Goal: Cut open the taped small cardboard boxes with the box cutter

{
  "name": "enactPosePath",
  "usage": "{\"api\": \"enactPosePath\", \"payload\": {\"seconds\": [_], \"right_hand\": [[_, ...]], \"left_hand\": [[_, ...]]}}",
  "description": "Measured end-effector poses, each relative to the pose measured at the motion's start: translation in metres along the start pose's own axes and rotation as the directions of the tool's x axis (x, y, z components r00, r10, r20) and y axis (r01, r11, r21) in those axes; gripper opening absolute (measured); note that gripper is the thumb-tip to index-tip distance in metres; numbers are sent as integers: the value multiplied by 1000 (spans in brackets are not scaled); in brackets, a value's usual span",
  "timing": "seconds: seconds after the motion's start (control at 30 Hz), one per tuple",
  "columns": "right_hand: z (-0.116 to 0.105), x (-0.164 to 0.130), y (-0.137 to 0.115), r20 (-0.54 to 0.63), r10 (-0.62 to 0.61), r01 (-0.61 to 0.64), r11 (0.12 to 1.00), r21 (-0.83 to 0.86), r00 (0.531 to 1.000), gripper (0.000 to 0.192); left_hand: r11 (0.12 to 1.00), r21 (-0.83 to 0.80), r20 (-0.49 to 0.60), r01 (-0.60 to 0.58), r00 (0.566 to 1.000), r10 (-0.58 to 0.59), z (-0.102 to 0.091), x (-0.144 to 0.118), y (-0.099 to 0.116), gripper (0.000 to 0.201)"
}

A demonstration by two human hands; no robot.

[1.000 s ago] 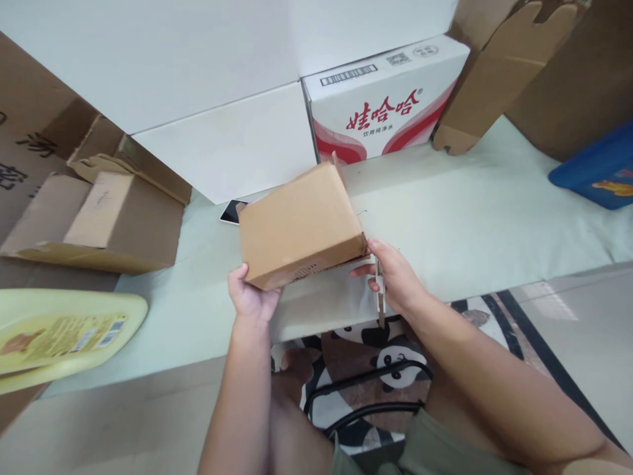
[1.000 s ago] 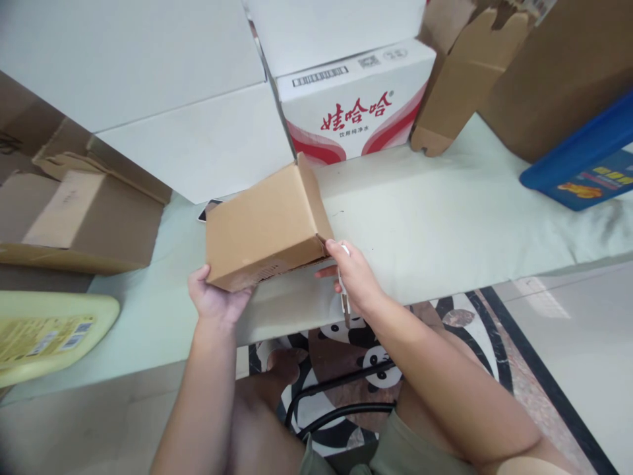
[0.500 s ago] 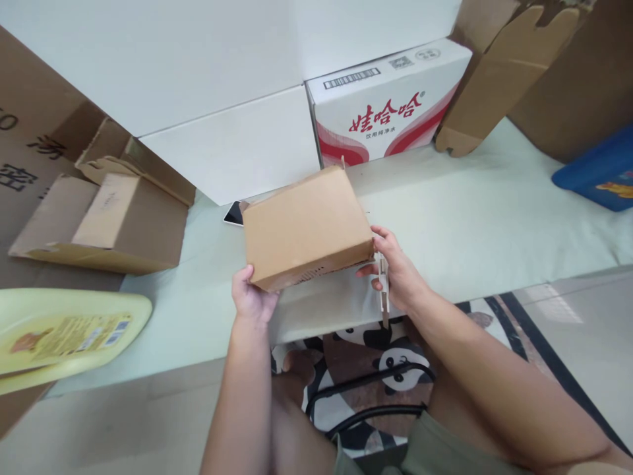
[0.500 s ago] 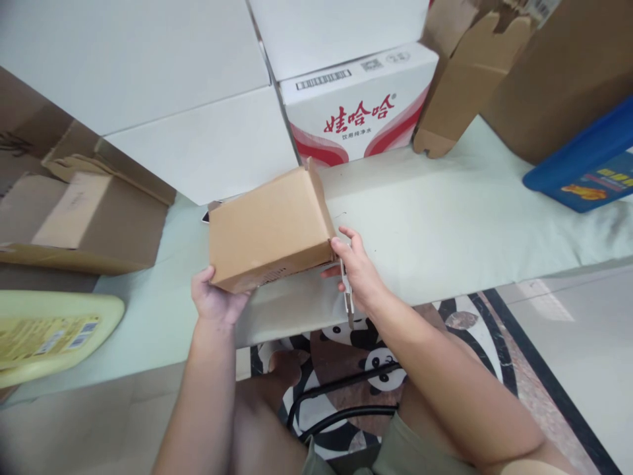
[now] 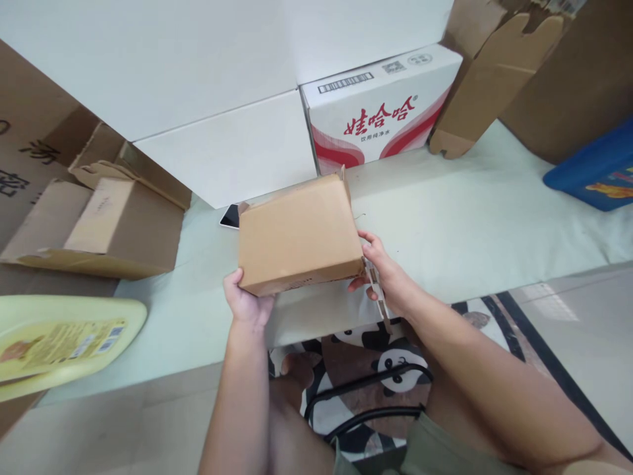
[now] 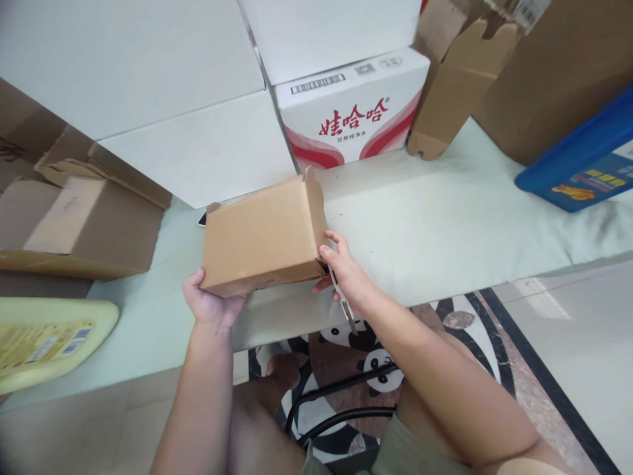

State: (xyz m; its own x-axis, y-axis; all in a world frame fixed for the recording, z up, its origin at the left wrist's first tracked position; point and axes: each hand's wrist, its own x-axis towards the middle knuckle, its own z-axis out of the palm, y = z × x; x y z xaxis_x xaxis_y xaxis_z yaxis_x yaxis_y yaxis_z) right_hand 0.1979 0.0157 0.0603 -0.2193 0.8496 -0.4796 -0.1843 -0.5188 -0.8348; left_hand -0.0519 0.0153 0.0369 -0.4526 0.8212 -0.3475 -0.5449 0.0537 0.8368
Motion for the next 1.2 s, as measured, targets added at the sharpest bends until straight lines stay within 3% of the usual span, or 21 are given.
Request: {"api": "enactPosePath", "payload": {"seconds": [1.2], "right_hand": [[3,2,5,38,-21,21,1000,-2,999,71]], "left_hand": [[1000,8,16,-19,1000,19,-3,1,-4,47]]}}
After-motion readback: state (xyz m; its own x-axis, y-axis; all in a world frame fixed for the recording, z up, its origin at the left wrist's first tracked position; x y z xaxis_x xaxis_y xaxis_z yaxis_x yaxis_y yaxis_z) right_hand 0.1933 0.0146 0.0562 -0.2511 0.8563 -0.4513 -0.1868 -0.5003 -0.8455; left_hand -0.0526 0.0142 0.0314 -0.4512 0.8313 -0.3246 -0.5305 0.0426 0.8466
